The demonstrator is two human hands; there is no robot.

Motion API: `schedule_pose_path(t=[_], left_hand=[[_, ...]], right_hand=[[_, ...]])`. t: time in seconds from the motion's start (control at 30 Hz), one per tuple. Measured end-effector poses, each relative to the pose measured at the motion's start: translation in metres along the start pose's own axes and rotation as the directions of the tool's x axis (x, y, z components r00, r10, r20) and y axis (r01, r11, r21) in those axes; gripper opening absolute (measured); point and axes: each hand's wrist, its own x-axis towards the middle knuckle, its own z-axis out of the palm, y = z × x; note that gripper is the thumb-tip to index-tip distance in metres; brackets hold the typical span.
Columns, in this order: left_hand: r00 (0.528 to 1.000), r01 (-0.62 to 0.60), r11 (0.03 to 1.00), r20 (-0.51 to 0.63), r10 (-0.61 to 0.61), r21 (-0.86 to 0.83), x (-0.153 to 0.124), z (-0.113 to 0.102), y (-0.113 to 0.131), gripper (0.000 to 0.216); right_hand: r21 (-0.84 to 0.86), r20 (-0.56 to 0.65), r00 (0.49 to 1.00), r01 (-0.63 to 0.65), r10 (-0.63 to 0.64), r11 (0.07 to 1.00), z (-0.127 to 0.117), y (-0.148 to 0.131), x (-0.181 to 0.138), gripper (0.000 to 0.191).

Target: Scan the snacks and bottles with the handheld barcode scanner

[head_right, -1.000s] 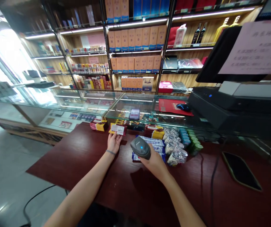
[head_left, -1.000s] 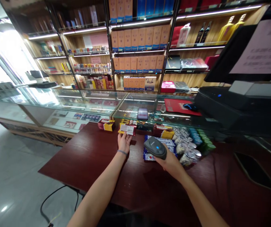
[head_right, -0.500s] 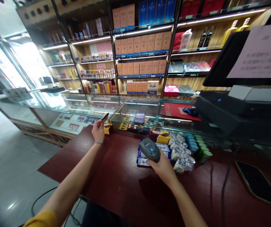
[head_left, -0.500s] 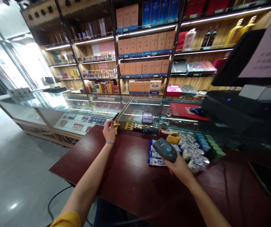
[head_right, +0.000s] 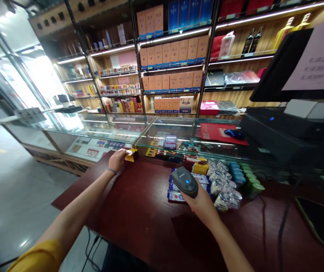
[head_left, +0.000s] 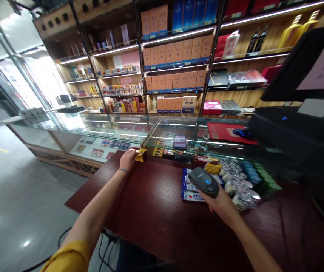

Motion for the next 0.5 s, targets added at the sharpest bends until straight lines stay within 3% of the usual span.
schedule_pose_path(t=[0.33,0.5], left_hand=[[0.997,0.058,0.988,0.057,-0.05,-0.144,0.012,0.01,-0.009,0.022],[0.996,0.056,0.993,0.082,-0.047,-0.1,0.016,0.011,-0.006,0.024]], right_hand=[[-0.01,-0.029,0.999,0.034,-0.034,0.999,0.001,0.008,0.003,0.04],[-0.007,-0.039,0.999,0.029,-0.03,1.0,0.0,0.008,0.004,0.042]])
